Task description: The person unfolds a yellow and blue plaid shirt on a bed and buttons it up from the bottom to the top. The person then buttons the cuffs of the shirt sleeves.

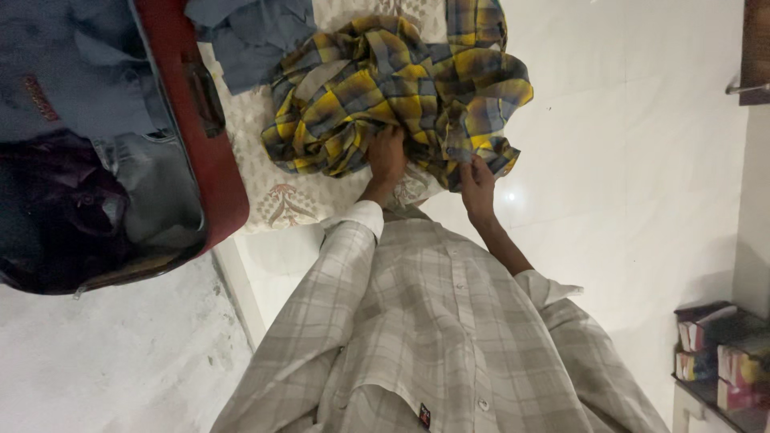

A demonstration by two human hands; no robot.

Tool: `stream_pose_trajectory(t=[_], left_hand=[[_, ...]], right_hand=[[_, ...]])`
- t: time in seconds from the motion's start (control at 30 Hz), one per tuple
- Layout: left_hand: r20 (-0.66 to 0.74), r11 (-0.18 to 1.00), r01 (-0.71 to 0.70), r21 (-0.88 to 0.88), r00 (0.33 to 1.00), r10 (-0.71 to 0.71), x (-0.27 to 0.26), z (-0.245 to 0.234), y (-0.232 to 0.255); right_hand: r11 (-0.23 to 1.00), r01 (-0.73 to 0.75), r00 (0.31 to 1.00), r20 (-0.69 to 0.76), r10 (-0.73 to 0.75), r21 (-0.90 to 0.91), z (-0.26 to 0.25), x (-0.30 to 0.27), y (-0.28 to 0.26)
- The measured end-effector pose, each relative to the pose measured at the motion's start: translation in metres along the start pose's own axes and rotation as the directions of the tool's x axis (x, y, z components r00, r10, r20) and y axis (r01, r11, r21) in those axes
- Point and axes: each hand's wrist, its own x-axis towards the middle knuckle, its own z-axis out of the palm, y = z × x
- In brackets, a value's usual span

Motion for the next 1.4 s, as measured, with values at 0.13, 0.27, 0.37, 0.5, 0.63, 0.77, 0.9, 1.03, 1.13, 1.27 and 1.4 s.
stream_pose_trajectory(t=[0.13, 0.27, 0.37, 0.5, 0.63, 0.77, 0.9, 1.03, 1.13, 1.27, 1.4], left_hand=[[-0.066, 0.992, -0.045, -0.115, 0.997, 0.038, 0.005, -0.011, 0.004], [-0.234, 0.943, -0.197, -0.267, 0.963, 0.135, -0.017, -0.063, 0.018], [-0.018, 0.887, -0.052, -0.458, 0.999, 0.050, -0.038, -0.103, 0.020], [-0.051, 0.776, -0.028, -0.630, 0.999, -0.005, -0.064, -0.134, 0.042], [-0.052, 0.640, -0.006, -0.769, 0.997, -0.053, -0.062, -0.133, 0.068], [-0.122, 0.498, -0.071, -0.864, 0.990, -0.071, -0.055, -0.100, 0.070], [0.040, 0.350, 0.103, -0.931, 0.982, -0.182, -0.044, -0.073, 0.056], [0.039, 0.329, 0.126, -0.936, 0.965, -0.258, -0.037, -0.075, 0.054], [0.053, 0.290, 0.131, -0.948, 0.963, -0.263, -0.033, -0.097, 0.058], [0.088, 0.341, 0.156, -0.927, 0.974, -0.208, -0.026, -0.116, 0.064], [0.170, 0.304, 0.236, -0.923, 0.959, -0.229, -0.028, -0.121, 0.068]], right_hand=[[0.991, -0.069, 0.998, -0.004, 0.070, 0.112, -0.005, 0.006, -0.015], [0.958, -0.090, 0.996, 0.003, 0.092, 0.272, -0.008, 0.017, -0.057], [0.871, -0.180, 0.981, 0.017, 0.194, 0.456, -0.001, 0.024, -0.107], [0.624, -0.348, 0.931, 0.178, 0.319, 0.699, 0.020, 0.035, -0.154], [0.587, -0.341, 0.939, 0.238, 0.248, 0.735, 0.042, 0.032, -0.157], [0.613, -0.312, 0.950, 0.243, 0.195, 0.726, 0.057, 0.029, -0.137], [0.722, -0.237, 0.958, 0.281, 0.062, 0.650, 0.061, 0.035, -0.110], [0.888, -0.016, 0.959, 0.258, -0.117, 0.459, 0.047, 0.031, -0.106], [0.972, 0.211, 0.955, 0.193, -0.227, 0.100, 0.034, 0.031, -0.115], [0.924, 0.383, 0.873, 0.327, -0.363, 0.002, 0.024, 0.011, -0.130], [0.863, 0.456, 0.875, 0.291, -0.388, -0.219, 0.022, 0.003, -0.129]])
